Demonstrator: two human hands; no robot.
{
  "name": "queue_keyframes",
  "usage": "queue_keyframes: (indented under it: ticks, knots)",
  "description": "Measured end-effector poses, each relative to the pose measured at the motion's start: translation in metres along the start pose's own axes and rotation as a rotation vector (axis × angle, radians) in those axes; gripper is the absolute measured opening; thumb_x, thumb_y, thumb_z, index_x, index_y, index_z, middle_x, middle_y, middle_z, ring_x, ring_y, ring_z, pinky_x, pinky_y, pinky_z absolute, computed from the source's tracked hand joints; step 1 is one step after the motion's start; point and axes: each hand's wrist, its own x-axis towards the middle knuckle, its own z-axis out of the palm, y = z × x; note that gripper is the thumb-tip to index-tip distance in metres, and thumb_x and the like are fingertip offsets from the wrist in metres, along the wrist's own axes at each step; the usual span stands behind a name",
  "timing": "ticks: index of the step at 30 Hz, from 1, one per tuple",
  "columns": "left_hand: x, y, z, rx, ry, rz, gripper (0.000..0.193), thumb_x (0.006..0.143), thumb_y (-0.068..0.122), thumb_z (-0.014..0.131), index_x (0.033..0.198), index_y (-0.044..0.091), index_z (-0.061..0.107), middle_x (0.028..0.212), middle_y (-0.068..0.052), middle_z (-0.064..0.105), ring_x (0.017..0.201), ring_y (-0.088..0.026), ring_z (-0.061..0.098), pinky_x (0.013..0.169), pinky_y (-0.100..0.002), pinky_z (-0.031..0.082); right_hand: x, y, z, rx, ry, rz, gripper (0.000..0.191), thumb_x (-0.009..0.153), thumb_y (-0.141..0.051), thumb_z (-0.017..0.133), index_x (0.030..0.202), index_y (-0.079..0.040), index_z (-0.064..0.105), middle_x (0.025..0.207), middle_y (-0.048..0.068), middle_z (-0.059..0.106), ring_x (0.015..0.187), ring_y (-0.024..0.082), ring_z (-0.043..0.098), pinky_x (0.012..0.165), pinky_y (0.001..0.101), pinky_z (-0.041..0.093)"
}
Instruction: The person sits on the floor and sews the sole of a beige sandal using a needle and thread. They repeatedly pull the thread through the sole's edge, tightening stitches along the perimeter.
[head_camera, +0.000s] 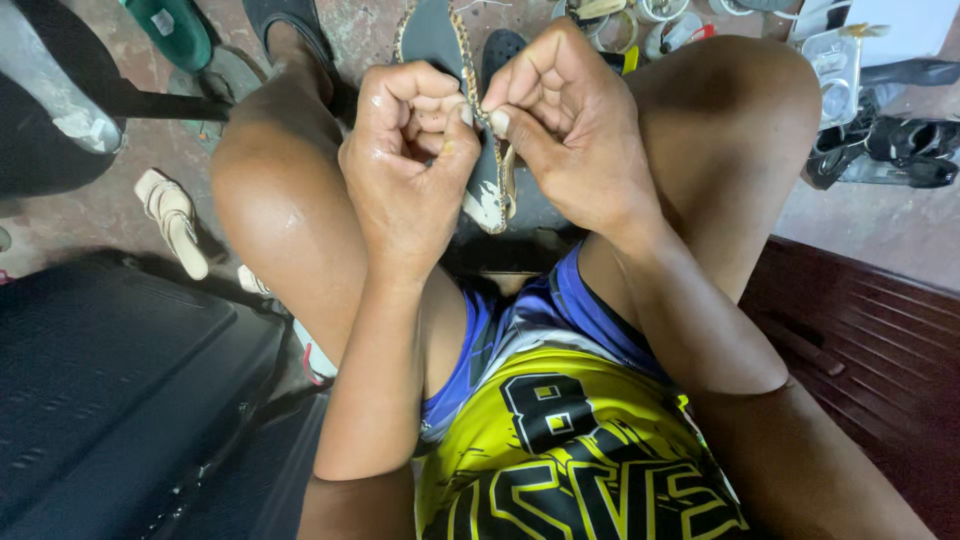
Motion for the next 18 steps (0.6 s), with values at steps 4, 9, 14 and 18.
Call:
queue_keyframes:
  ticks: [4,9,14,18]
  knots:
    - [0.003,-0.003,0.002,-0.065,0.005,-0.010,0.025,0.103,-0.013,0.067,0.119,0.003,0.056,0.098,0.001,0.065,0.086,-0.001,0.062,0.075,-0.016,0.053,0.005,0.004,-0.009,0.236,-0.034,0.078,0.030,0.104,0.017,0.063,0.113,-0.006,0.047,0.105,0.008,0.065,0.090,0.010,0.064,0.084,0.0248,0.056]
    - [0.008,0.001,0.006,-0.124,-0.010,-0.011,0.029,0.103,-0.015,0.069,0.123,0.002,0.055,0.100,-0.001,0.063,0.088,-0.003,0.060,0.079,-0.018,0.052,0.010,0.006,-0.014,0.400,0.025,0.169,0.025,0.102,0.013,0.064,0.111,-0.006,0.051,0.107,0.009,0.066,0.090,0.013,0.065,0.085,0.0271,0.056]
    - [0.009,0.006,0.010,-0.031,-0.045,0.010,0.035,0.098,-0.014,0.071,0.126,0.001,0.057,0.112,-0.005,0.067,0.103,-0.007,0.066,0.089,-0.024,0.062,0.010,0.007,-0.015,0.440,0.054,0.185,0.024,0.101,0.012,0.065,0.109,-0.006,0.052,0.107,0.009,0.067,0.092,0.014,0.066,0.084,0.0279,0.057]
    - [0.012,0.005,0.010,-0.001,-0.007,-0.022,0.030,0.097,-0.013,0.070,0.122,0.001,0.060,0.107,-0.005,0.069,0.097,-0.007,0.067,0.084,-0.024,0.062,0.011,0.011,-0.014,0.366,0.060,0.150,0.025,0.100,0.012,0.066,0.109,-0.006,0.051,0.105,0.009,0.068,0.092,0.013,0.067,0.084,0.0280,0.058]
